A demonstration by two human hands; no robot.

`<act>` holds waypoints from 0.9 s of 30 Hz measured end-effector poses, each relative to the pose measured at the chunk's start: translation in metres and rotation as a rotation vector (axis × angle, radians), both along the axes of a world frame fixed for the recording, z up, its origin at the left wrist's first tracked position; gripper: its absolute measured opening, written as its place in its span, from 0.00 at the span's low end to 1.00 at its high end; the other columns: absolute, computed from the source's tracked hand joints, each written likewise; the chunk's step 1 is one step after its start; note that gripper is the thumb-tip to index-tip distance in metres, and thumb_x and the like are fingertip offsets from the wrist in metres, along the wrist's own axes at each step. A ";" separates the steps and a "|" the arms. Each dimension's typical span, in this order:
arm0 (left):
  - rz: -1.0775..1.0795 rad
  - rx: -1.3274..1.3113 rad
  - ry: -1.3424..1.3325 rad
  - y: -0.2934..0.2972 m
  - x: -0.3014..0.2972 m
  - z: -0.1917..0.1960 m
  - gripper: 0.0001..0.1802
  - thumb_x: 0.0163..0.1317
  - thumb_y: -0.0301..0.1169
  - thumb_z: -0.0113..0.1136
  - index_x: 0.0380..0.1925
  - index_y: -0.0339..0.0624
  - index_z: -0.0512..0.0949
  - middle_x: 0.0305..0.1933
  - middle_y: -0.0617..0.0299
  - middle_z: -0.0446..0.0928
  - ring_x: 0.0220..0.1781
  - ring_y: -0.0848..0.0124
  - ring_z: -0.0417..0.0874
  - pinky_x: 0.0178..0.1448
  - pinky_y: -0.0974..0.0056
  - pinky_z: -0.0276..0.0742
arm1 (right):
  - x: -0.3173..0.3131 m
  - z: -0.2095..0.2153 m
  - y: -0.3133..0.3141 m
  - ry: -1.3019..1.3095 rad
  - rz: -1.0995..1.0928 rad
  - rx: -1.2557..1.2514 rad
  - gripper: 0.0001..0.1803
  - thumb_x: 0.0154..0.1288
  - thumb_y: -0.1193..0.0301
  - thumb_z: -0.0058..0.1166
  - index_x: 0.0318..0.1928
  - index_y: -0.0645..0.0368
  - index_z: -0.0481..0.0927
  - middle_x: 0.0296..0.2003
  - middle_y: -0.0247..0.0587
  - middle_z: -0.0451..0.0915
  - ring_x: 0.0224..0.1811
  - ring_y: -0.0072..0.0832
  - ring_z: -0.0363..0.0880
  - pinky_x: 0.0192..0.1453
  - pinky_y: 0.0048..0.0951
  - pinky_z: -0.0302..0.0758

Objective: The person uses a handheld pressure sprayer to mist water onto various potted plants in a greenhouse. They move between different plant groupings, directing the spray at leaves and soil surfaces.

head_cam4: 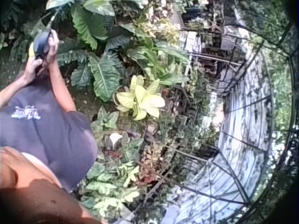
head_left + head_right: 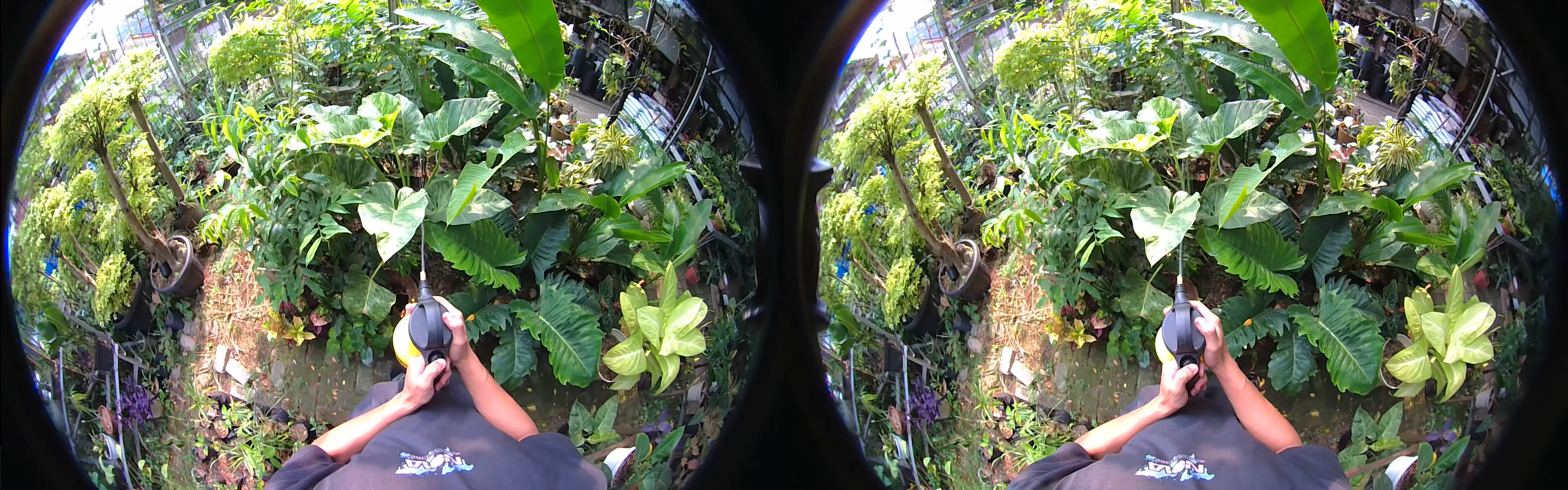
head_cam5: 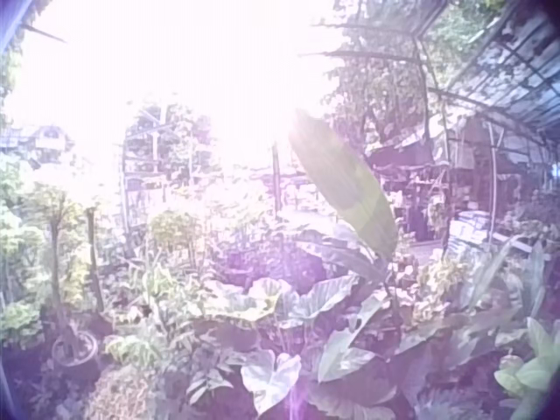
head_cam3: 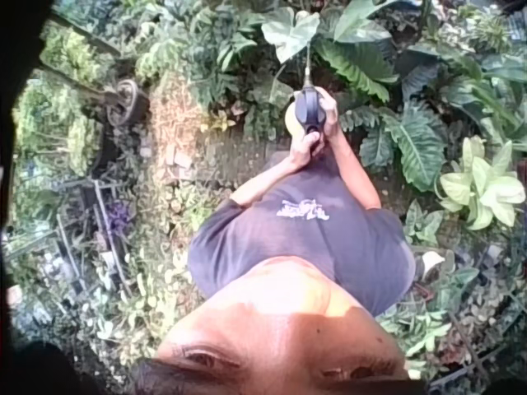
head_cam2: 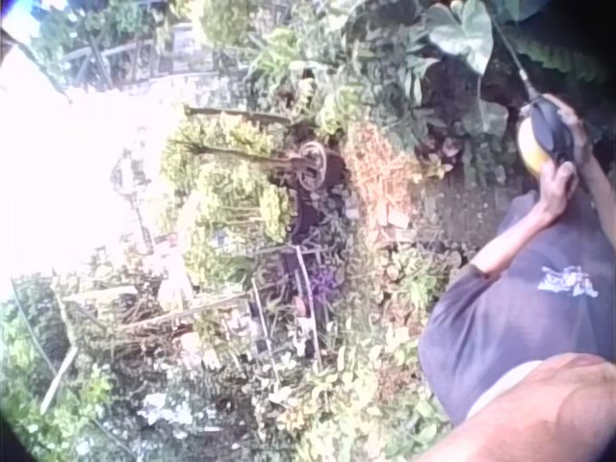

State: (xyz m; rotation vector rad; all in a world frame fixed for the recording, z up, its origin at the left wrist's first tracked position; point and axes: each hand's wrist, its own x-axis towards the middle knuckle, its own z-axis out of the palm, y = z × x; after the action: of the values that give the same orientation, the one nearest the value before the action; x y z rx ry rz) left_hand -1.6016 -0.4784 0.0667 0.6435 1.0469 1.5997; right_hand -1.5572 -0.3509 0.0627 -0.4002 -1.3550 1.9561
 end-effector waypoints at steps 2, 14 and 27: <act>0.009 -0.017 -0.009 -0.001 0.001 -0.001 0.12 0.64 0.33 0.50 0.26 0.36 0.73 0.17 0.64 0.71 0.16 0.76 0.69 0.22 0.70 0.65 | -0.001 -0.006 -0.001 -0.006 0.001 -0.033 0.35 0.60 0.52 0.45 0.55 0.73 0.72 0.42 0.45 0.82 0.41 0.24 0.79 0.47 0.24 0.75; 0.035 -0.042 -0.031 -0.005 0.001 -0.002 0.12 0.64 0.34 0.47 0.29 0.35 0.73 0.17 0.62 0.71 0.15 0.76 0.68 0.23 0.70 0.67 | -0.003 -0.003 -0.009 -0.062 -0.122 0.020 0.30 0.60 0.55 0.42 0.47 0.74 0.76 0.34 0.41 0.82 0.33 0.22 0.78 0.39 0.23 0.74; 0.105 -0.060 -0.139 -0.005 0.007 -0.017 0.14 0.64 0.36 0.46 0.29 0.35 0.72 0.17 0.61 0.71 0.15 0.75 0.69 0.23 0.70 0.67 | -0.010 -0.024 -0.005 -0.099 -0.036 0.028 0.31 0.60 0.54 0.42 0.46 0.74 0.78 0.34 0.44 0.83 0.32 0.25 0.80 0.38 0.25 0.77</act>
State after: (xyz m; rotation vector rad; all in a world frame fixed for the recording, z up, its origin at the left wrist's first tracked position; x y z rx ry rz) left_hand -1.5945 -0.4836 0.0499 0.4362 1.0358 1.6722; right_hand -1.5673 -0.3559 0.0387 -0.5109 -1.4254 1.9076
